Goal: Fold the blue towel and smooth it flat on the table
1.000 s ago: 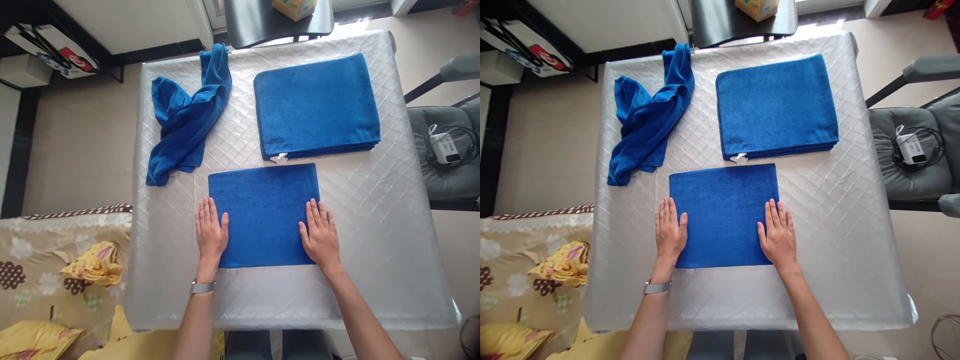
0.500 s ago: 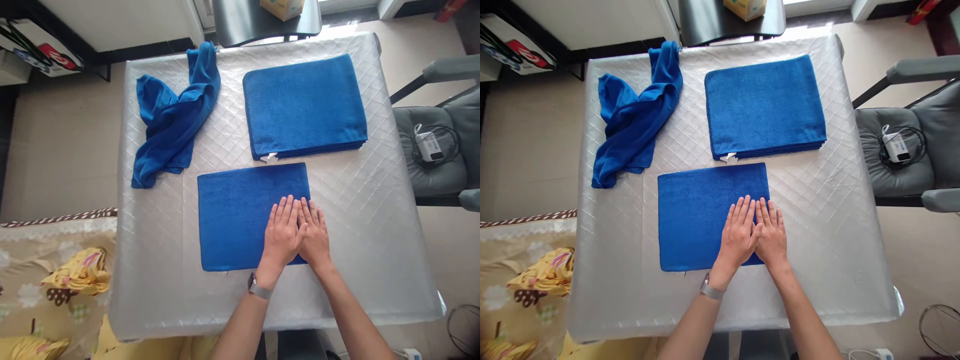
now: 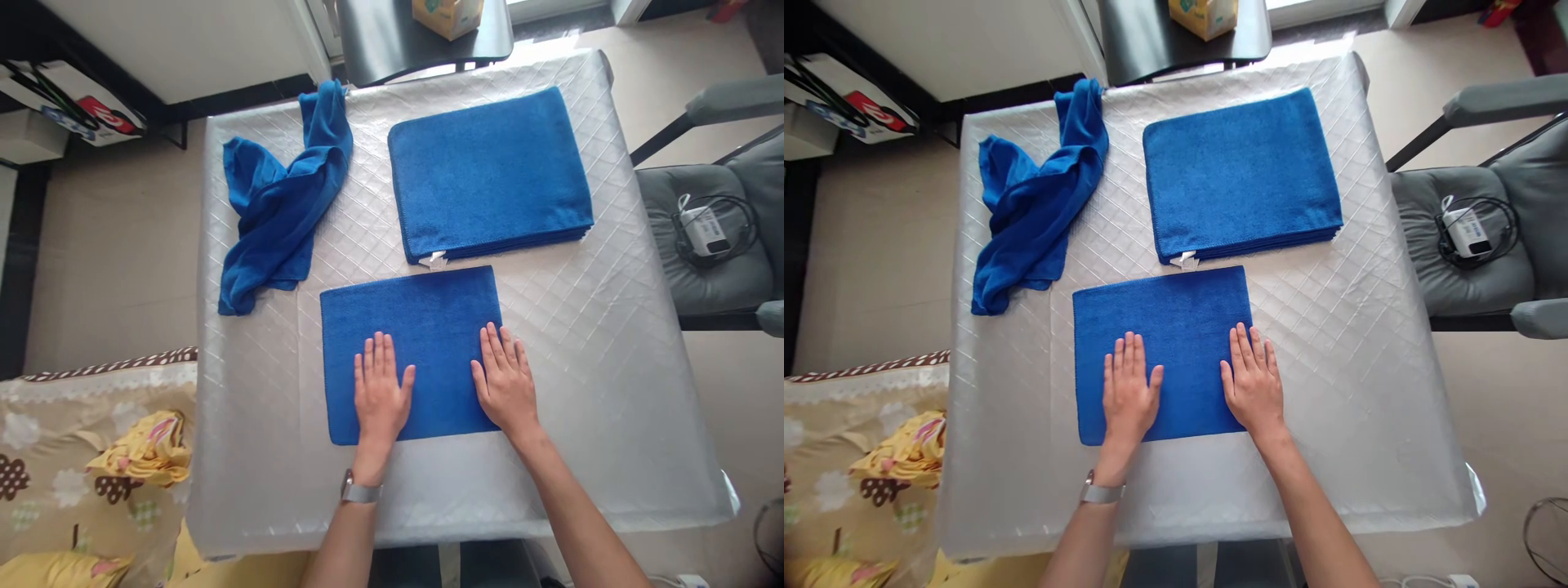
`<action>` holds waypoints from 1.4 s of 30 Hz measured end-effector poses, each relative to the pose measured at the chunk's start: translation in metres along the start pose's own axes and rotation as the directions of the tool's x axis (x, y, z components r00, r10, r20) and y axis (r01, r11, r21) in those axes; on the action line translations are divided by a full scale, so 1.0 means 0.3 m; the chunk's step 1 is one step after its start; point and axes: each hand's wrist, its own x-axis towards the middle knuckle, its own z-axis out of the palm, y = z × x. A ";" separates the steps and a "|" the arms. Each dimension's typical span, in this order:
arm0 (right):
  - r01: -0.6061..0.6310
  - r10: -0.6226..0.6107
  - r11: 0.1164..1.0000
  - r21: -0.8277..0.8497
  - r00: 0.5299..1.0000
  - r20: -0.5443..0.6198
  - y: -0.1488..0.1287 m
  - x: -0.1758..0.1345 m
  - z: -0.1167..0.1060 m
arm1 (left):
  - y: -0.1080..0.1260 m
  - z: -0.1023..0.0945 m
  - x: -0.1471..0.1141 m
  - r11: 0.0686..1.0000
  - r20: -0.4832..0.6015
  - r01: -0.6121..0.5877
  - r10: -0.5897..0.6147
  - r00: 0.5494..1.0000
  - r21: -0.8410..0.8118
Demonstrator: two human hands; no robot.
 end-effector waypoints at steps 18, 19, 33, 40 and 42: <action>0.035 -0.035 0.999 -0.004 0.999 0.012 -0.031 -0.056 -0.041 | -0.227 -0.060 -0.084 0.990 -0.032 0.137 -0.136 0.990 0.025; 0.044 -0.044 0.999 -0.002 0.999 0.025 -0.038 -0.075 -0.045 | -0.219 -0.075 -0.085 0.988 -0.042 0.150 -0.149 0.988 0.033; 0.079 -0.077 0.997 -0.024 0.995 0.061 -0.026 -0.188 0.022 | 0.347 -0.032 -0.098 0.870 0.086 -0.423 0.456 0.886 -0.254; 0.058 -0.057 0.998 -0.024 0.998 0.039 -0.026 -0.187 0.026 | 0.344 0.055 -0.116 0.896 0.101 -0.365 0.400 0.911 -0.254; 0.042 -0.042 0.999 -0.016 0.999 0.018 -0.029 -0.181 0.024 | 0.293 0.062 -0.126 0.916 0.090 -0.344 0.367 0.926 -0.207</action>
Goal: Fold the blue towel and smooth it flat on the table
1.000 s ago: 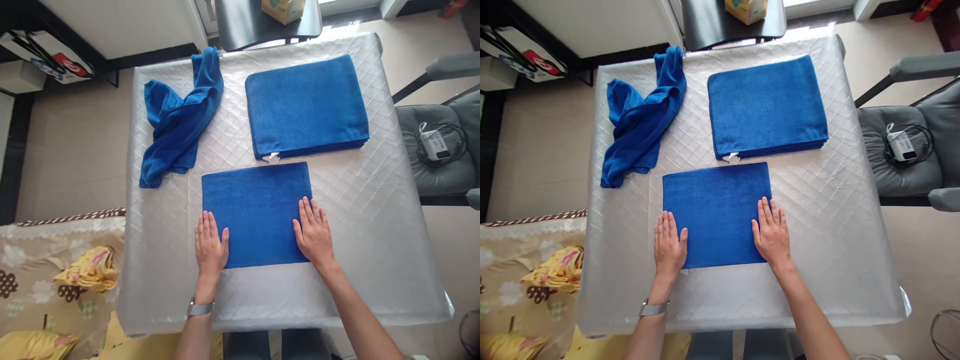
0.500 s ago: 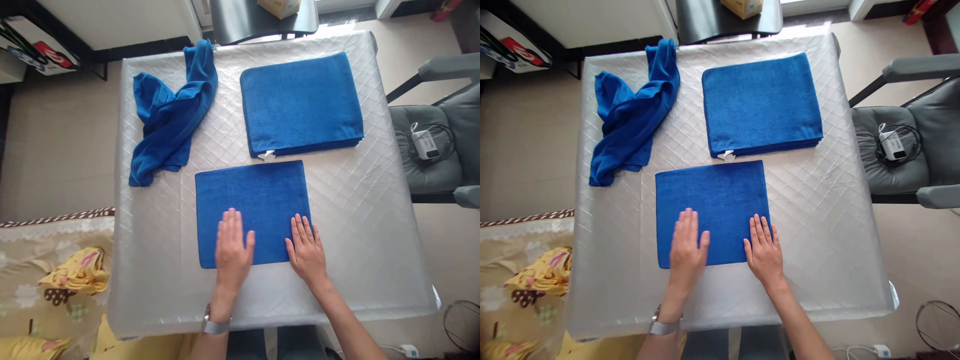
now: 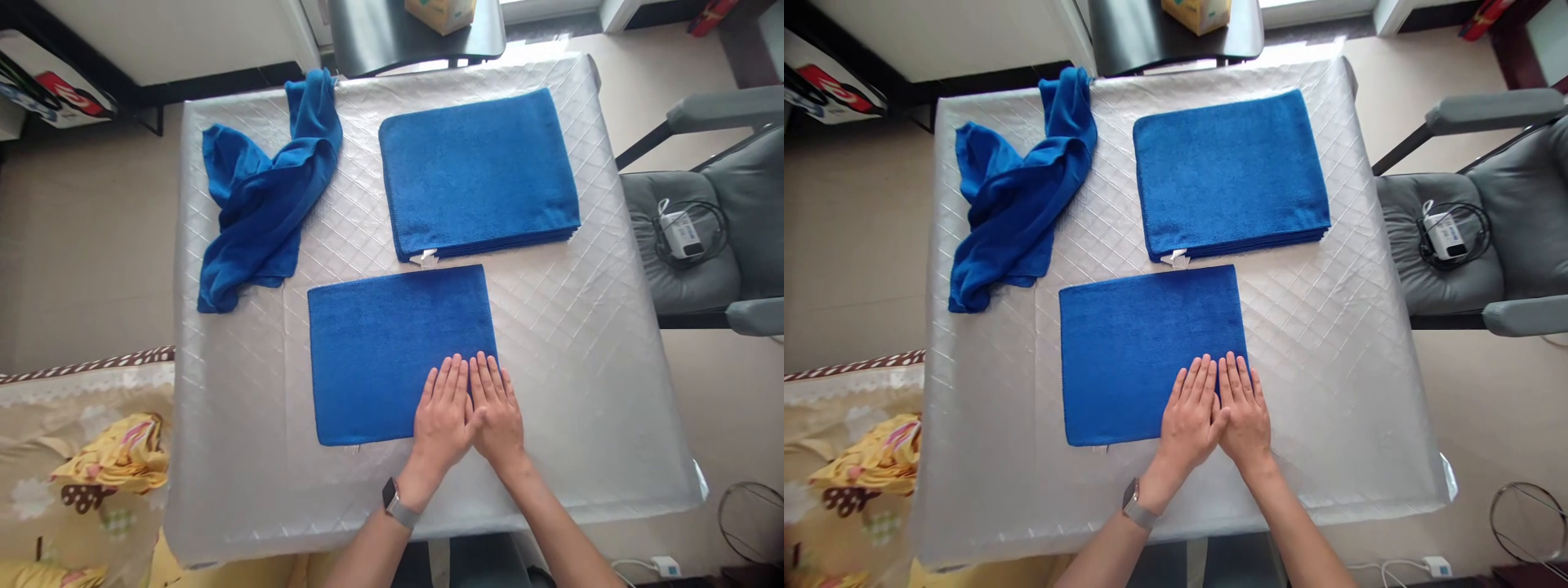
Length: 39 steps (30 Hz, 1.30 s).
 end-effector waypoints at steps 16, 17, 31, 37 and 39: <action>-0.020 0.020 1.000 0.016 1.000 -0.001 -0.008 0.013 -0.013 | -0.323 -0.118 -0.283 0.901 -0.112 0.400 -0.386 0.916 0.167; -0.019 0.019 1.000 0.017 1.000 -0.001 -0.009 0.014 -0.014 | -0.343 -0.128 -0.307 0.893 -0.117 0.421 -0.406 0.906 0.161; 0.059 -0.057 0.993 0.099 0.998 -0.024 -0.025 -0.069 -0.118 | -0.344 -0.173 -0.345 0.862 -0.214 0.478 -0.441 0.871 0.171; 0.031 -0.030 0.999 -0.010 0.998 0.061 -0.019 -0.114 -0.060 | -0.119 -0.116 -0.169 0.980 -0.161 0.177 -0.162 0.974 0.086; 0.032 -0.030 0.999 -0.041 0.999 0.044 -0.005 -0.126 -0.030 | -0.036 -0.080 -0.123 0.997 -0.102 0.048 -0.042 0.994 0.055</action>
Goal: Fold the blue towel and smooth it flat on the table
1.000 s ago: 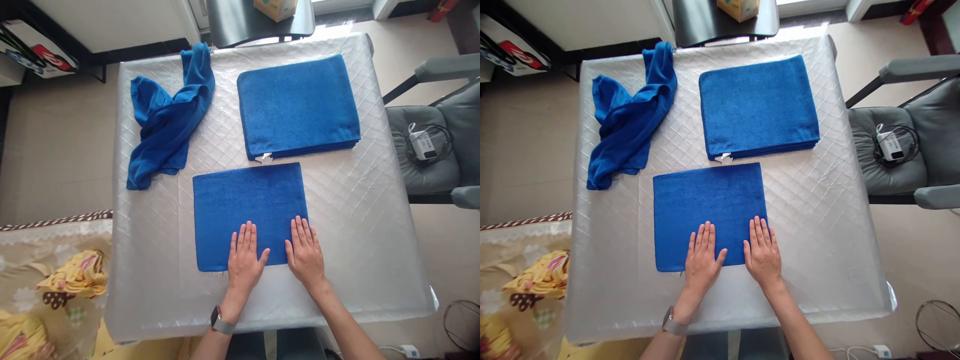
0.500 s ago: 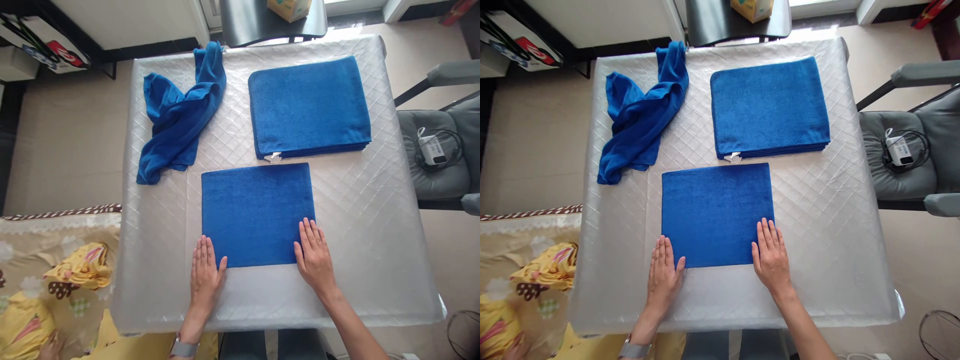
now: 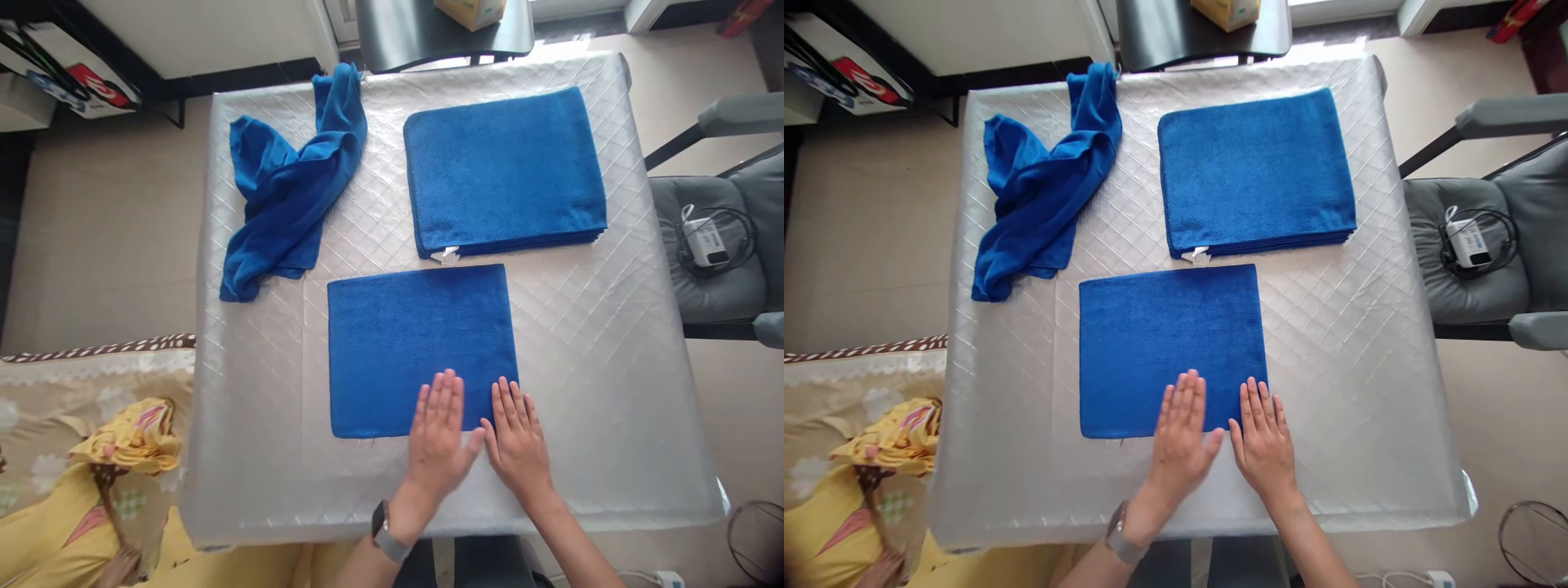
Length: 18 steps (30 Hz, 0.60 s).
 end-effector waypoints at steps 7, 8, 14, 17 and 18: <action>0.025 -0.025 1.000 -0.006 1.000 -0.001 0.016 -0.016 0.025 | 0.106 0.102 0.022 0.997 0.094 -0.073 0.075 0.993 -0.021; 0.018 -0.018 1.000 -0.012 1.000 -0.004 0.014 -0.014 0.023 | 0.093 0.103 0.014 0.998 0.098 -0.057 0.057 0.994 -0.004; 0.002 -0.002 1.000 -0.025 1.000 -0.003 0.007 -0.001 0.012 | -0.064 0.047 -0.070 0.985 0.097 0.087 -0.102 0.990 0.150; -0.006 0.006 1.000 -0.002 1.000 -0.013 0.003 0.003 0.006 | -0.156 0.013 -0.125 0.956 0.047 0.209 -0.223 0.974 0.206; -0.009 0.010 1.000 0.004 1.000 -0.017 0.003 0.004 0.005 | -0.185 0.003 -0.143 0.945 0.030 0.253 -0.265 0.964 0.209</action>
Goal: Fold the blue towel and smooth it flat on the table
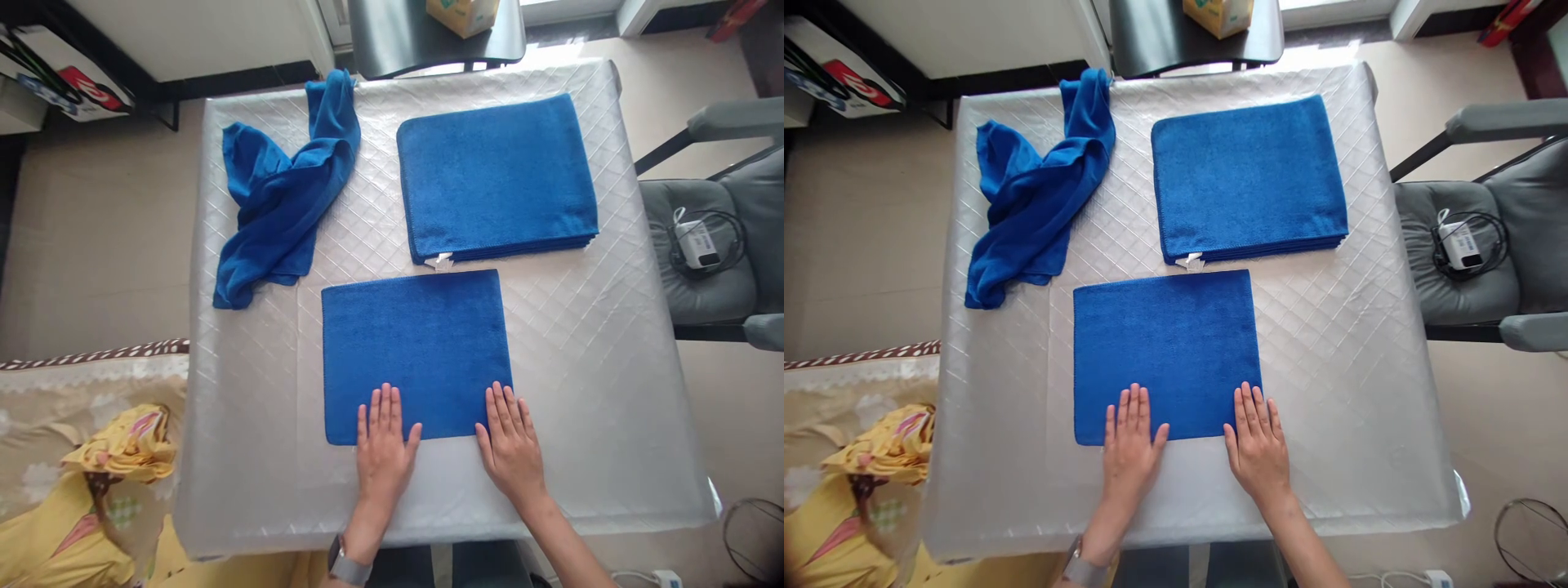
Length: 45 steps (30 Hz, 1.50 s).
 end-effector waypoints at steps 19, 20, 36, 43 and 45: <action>-0.056 0.057 0.996 0.064 0.998 -0.024 -0.036 0.208 -0.116 | -0.188 -0.017 -0.059 0.958 -0.069 0.271 -0.278 0.958 -0.094; -0.067 0.069 0.996 0.061 0.997 -0.028 -0.029 0.241 -0.105 | -0.187 -0.016 -0.058 0.957 -0.072 0.276 -0.283 0.957 -0.093; -0.098 0.098 0.995 0.010 0.995 -0.018 0.029 0.341 0.001 | 0.050 -0.057 0.098 0.932 -0.161 0.189 -0.248 0.955 -0.309; -0.035 0.035 0.999 -0.020 0.999 -0.014 0.051 0.325 0.023 | 0.345 -0.055 0.331 0.895 -0.003 -0.336 0.351 0.936 -0.294; -0.028 0.028 0.999 -0.027 1.000 -0.009 0.053 0.321 0.024 | 0.365 -0.034 0.349 0.899 -0.013 -0.334 0.345 0.938 -0.284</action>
